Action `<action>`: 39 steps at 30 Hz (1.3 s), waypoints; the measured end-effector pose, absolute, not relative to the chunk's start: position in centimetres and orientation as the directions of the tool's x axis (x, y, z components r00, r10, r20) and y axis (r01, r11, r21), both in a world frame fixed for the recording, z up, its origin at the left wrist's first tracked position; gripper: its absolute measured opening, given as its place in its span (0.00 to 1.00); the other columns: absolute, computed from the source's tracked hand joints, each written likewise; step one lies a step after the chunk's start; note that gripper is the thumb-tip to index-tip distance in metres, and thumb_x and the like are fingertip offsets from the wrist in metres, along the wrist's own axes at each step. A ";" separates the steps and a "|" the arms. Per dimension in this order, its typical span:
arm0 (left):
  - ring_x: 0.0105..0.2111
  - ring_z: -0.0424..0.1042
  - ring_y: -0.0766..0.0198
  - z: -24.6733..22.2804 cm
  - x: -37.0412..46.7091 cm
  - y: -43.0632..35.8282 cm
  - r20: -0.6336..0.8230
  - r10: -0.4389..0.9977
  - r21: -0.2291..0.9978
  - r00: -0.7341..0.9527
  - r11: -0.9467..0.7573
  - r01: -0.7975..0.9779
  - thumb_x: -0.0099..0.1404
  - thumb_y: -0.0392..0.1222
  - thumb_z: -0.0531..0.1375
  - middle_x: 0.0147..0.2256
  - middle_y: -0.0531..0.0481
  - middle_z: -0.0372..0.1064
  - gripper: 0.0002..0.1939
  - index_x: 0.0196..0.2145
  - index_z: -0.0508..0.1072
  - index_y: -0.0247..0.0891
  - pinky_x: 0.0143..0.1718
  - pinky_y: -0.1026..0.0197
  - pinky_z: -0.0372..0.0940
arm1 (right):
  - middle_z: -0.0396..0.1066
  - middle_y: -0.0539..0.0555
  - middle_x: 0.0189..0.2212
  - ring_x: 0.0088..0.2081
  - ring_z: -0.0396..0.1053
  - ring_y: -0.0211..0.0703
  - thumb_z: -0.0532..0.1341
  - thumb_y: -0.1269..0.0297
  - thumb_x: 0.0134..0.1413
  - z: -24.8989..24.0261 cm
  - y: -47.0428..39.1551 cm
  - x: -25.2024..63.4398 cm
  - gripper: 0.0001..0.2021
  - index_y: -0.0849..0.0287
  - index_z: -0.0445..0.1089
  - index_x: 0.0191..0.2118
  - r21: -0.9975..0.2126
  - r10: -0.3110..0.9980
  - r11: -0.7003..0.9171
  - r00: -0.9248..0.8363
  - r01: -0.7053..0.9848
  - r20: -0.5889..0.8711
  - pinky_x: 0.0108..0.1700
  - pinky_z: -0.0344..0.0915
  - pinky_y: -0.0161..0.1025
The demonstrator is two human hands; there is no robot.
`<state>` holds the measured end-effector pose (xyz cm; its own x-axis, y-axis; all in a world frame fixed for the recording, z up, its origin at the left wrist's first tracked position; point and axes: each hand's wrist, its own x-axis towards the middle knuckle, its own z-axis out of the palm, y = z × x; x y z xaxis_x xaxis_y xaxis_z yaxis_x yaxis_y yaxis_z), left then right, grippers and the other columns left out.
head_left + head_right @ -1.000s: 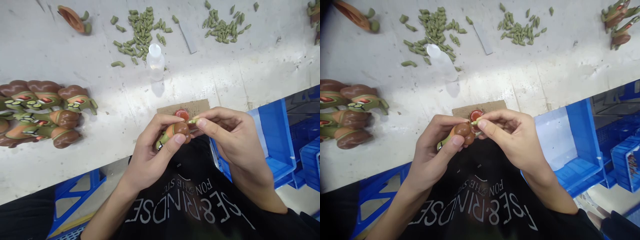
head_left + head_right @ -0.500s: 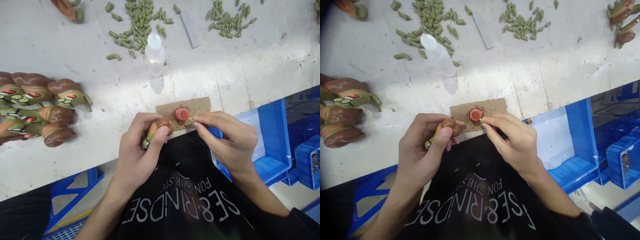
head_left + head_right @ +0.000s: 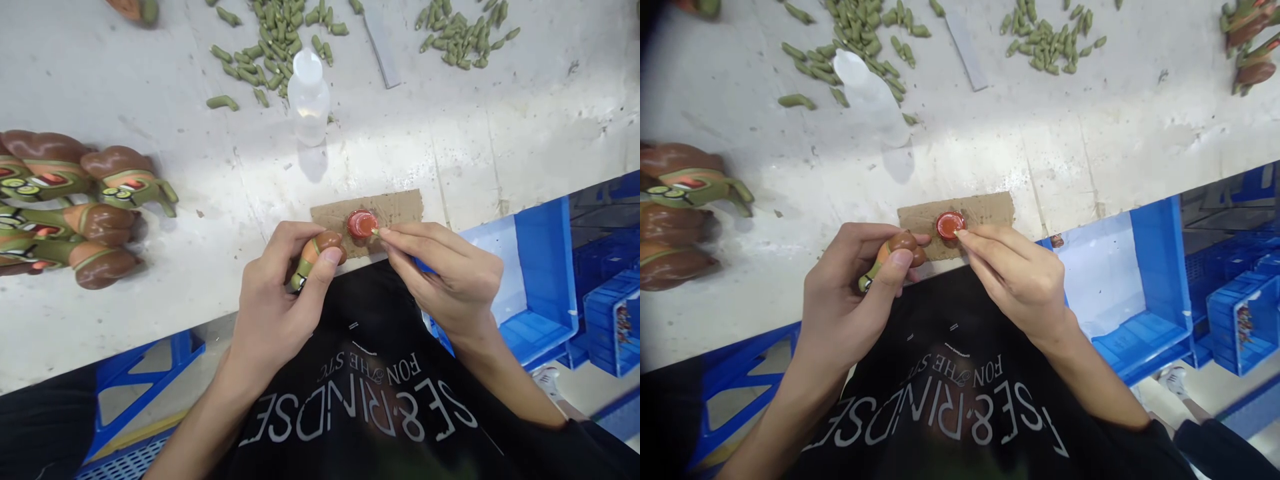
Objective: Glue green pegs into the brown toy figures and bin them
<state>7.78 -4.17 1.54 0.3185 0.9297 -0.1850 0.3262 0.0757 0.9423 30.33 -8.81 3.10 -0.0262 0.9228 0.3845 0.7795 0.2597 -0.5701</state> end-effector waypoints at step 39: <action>0.37 0.82 0.59 3.5 8.5 -3.3 -0.171 0.852 0.980 0.495 0.199 -0.004 0.83 0.46 0.69 0.45 0.50 0.83 0.07 0.55 0.84 0.51 0.35 0.55 0.78 | 0.90 0.50 0.37 0.36 0.90 0.46 0.79 0.66 0.68 6.2 -8.4 29.0 0.03 0.49 0.90 0.43 -0.931 0.895 -0.332 0.263 -0.151 -0.361 0.43 0.91 0.42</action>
